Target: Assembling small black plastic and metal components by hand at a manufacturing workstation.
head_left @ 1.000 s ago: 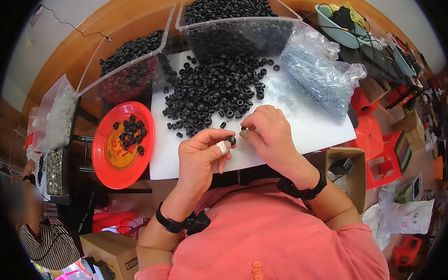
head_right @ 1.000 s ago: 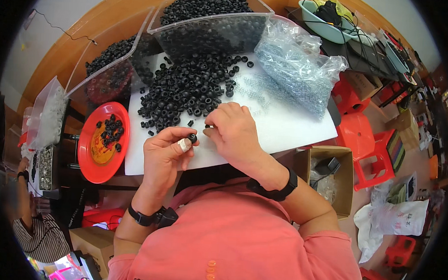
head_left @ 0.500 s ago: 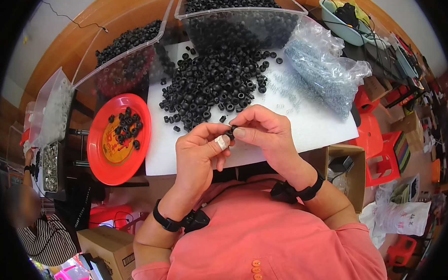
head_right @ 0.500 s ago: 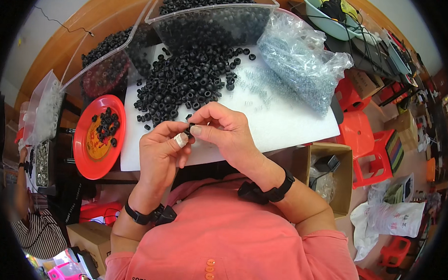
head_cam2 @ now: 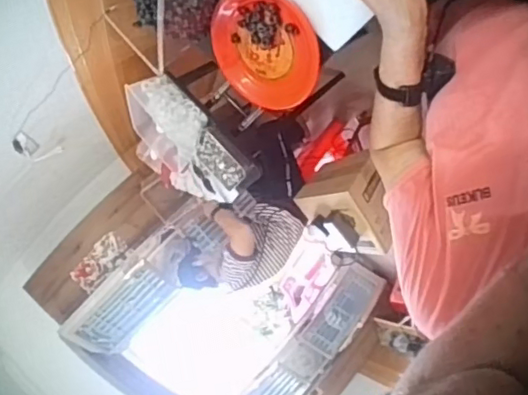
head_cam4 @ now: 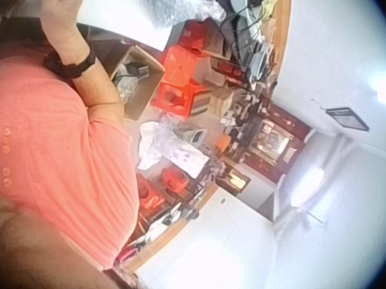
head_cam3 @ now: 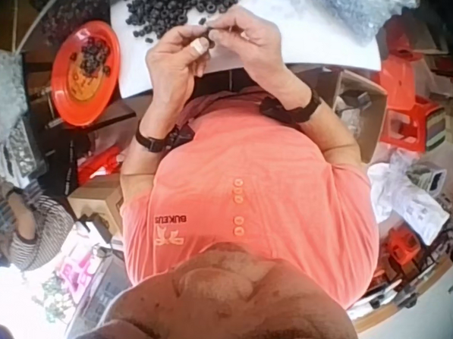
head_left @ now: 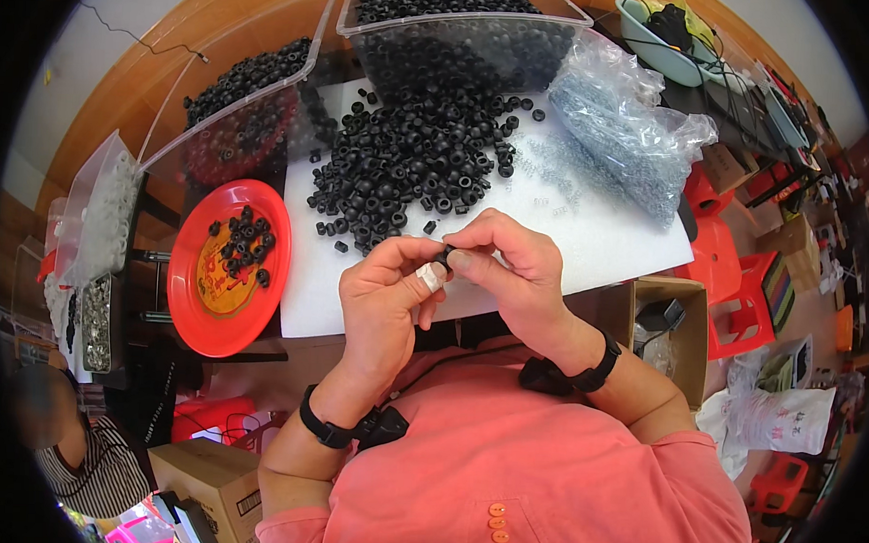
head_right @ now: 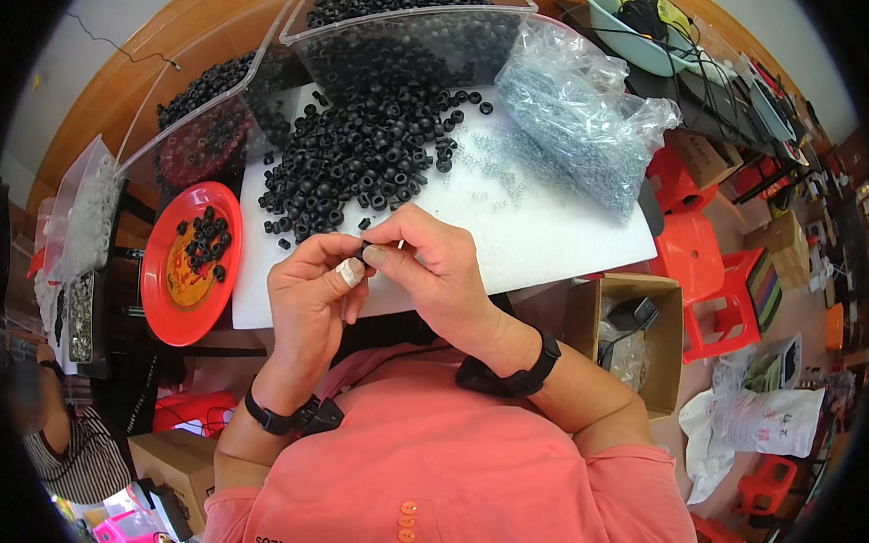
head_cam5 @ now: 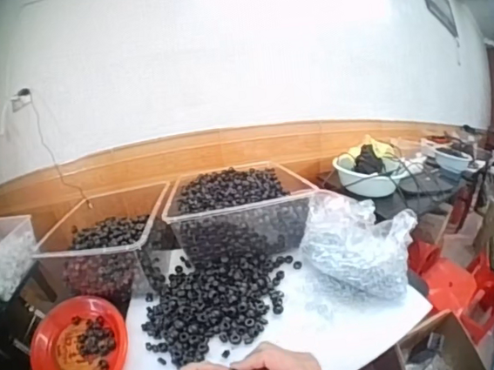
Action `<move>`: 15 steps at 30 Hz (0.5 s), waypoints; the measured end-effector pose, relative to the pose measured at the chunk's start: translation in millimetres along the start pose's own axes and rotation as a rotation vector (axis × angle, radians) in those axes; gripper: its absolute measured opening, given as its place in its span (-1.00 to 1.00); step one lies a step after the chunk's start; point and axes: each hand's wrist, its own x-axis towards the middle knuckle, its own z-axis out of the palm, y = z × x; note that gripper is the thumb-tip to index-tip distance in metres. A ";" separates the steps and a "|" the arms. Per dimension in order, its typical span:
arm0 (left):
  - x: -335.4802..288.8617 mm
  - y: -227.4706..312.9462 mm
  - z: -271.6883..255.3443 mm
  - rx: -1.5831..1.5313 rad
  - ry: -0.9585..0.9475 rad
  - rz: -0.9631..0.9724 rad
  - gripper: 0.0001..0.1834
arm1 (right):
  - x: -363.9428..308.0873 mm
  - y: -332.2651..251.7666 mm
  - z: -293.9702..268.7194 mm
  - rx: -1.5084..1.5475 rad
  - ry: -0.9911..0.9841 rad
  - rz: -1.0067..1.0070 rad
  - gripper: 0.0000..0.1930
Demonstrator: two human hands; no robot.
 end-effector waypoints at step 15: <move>0.0 -0.6 0.7 0.073 0.029 0.004 -0.84 | 0.9 -4.7 -7.2 0.284 -0.044 0.228 -0.91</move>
